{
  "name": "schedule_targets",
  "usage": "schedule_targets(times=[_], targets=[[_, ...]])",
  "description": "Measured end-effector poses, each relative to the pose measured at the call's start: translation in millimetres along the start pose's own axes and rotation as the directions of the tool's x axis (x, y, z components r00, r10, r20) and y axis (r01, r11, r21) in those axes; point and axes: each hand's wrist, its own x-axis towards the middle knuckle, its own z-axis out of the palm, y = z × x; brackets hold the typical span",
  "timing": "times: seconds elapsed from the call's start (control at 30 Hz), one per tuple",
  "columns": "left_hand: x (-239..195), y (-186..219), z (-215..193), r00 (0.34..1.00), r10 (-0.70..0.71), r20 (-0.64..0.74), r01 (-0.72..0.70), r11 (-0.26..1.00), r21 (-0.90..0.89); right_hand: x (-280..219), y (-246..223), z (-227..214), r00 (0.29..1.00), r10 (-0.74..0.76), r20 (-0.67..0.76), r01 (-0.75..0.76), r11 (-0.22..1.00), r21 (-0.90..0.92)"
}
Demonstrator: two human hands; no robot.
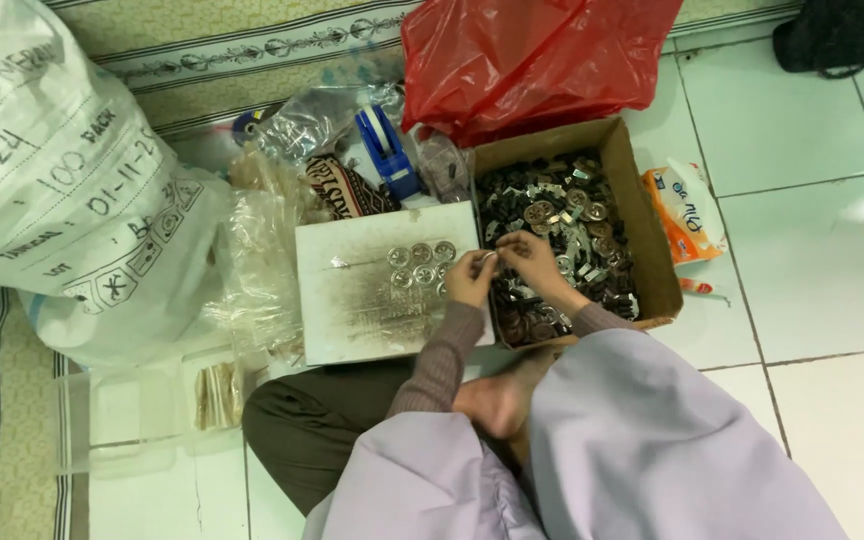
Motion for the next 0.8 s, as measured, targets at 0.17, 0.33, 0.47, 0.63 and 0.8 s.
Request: schedule_targets(times=[0.17, 0.33, 0.47, 0.63, 0.8], targets=[[-24, 3, -91, 0.995, -0.083, -0.050, 0.089, 0.990, 0.112, -37, -53, 60, 0.979, -0.065, 0.193, 0.096, 0.983, -0.158], [-32, -19, -118, 0.986, -0.151, -0.074, 0.157, 0.985, 0.077, -35, -40, 91, 0.965, -0.007, 0.264, 0.016, 0.999, -0.033], [-34, -22, -132, 0.974, -0.223, 0.027, 0.225, 0.962, -0.158, -32, -48, 93, 0.965, 0.100, 0.241, -0.132, 0.984, 0.123], [-44, -10, -151, 0.977, -0.130, 0.170, 0.183, 0.919, -0.349, -39, -68, 98, 0.973, 0.072, 0.221, -0.105, 0.985, 0.140], [-54, 15, -158, 0.956, -0.136, 0.262, 0.282, 0.683, -0.674, -60, -107, 108, 0.965, -0.158, 0.209, 0.181, 0.979, -0.095]])
